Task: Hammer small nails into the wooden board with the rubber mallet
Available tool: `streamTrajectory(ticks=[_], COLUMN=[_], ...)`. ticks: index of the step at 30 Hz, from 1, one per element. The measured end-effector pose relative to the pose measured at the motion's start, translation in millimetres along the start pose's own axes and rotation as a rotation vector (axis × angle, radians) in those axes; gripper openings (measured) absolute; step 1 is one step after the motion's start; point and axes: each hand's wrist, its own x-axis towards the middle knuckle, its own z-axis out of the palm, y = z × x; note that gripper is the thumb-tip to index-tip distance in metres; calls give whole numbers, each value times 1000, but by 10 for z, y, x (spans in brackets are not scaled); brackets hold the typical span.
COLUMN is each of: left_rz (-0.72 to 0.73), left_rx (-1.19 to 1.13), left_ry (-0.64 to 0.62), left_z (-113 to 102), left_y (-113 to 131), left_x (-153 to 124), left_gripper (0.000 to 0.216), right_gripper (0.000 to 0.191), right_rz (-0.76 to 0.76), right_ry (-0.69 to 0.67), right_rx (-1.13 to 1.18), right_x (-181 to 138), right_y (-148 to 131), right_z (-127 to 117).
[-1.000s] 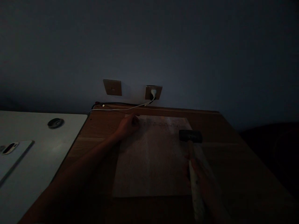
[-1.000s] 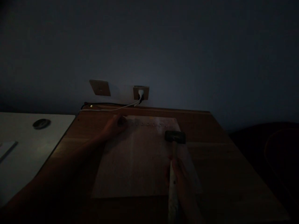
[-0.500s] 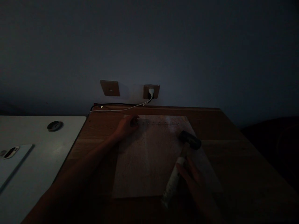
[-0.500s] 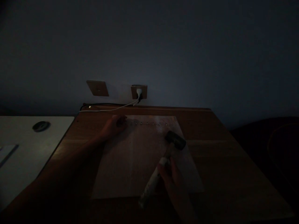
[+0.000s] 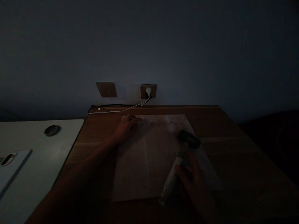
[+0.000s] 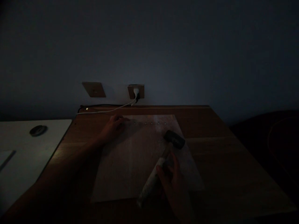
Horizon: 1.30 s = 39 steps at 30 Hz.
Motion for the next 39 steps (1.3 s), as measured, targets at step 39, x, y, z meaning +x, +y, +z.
streamTrajectory(ticks=[39], left_rz=[81], left_rx=[216], left_ry=[-339], left_z=[-799], left_y=[420], left_x=[-1692], left_gripper=[86], right_gripper=[36], right_rz=[-1124], right_ry=[341], right_rx=[-945], right_x=[223], right_y=[828], right_z=[-574])
